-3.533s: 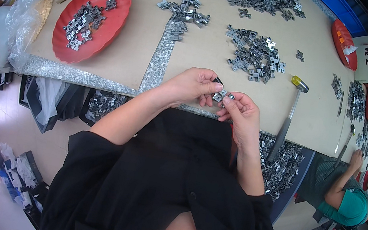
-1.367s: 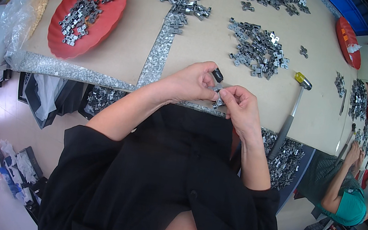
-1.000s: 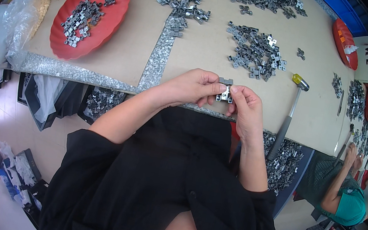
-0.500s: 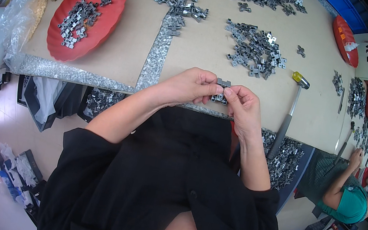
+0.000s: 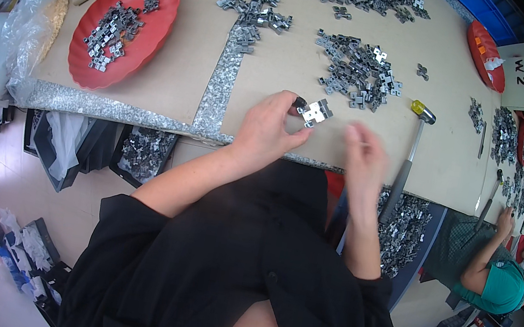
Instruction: The recorder uses a small hammer and hands to join small metal bracket components at a workbench.
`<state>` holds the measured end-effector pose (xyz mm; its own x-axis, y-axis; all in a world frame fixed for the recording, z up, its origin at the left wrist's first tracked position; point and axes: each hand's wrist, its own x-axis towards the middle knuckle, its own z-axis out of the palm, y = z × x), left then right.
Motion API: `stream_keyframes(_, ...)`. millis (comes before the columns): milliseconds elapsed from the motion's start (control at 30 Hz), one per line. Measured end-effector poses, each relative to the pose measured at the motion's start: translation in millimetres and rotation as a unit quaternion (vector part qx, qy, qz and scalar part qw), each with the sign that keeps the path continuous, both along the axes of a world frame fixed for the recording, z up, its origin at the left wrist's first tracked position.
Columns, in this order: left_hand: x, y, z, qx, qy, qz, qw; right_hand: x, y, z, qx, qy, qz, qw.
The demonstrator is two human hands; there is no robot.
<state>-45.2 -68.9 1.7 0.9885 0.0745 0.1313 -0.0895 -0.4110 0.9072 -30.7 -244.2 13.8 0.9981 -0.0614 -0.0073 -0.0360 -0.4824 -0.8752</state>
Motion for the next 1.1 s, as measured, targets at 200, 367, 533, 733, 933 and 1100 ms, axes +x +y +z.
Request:
stream_keyframes(200,9.3,9.1,-8.3,0.153,-0.139,-0.021,0.978,-24.6,-86.3,30.9,-0.471,0.053,-0.091,0.876)
stream_keyframes(367,10.8,9.1,-11.5,0.153,-0.144,-0.018,0.978,-42.9,-98.8,1.8,-0.433,0.003,-0.084,0.897)
stream_keyframes(533,10.2,8.3,-10.1,0.151,-0.17,-0.013,0.974,-76.0,-76.2,18.6,0.005,0.143,-0.038,0.989)
stream_keyframes(733,8.7,8.5,-14.2,0.166,-0.165,-0.005,0.972,-101.4,-44.2,12.1,-0.066,0.138,0.108,0.982)
stream_keyframes(933,9.1,7.5,-12.0,0.161,-0.18,-0.003,0.97,-101.6,-39.9,13.8,-0.217,0.078,0.154,0.961)
stream_keyframes(1100,7.8,8.2,-11.8,0.166,-0.154,0.005,0.974,-99.4,-36.9,19.2,-0.261,0.078,0.155,0.95)
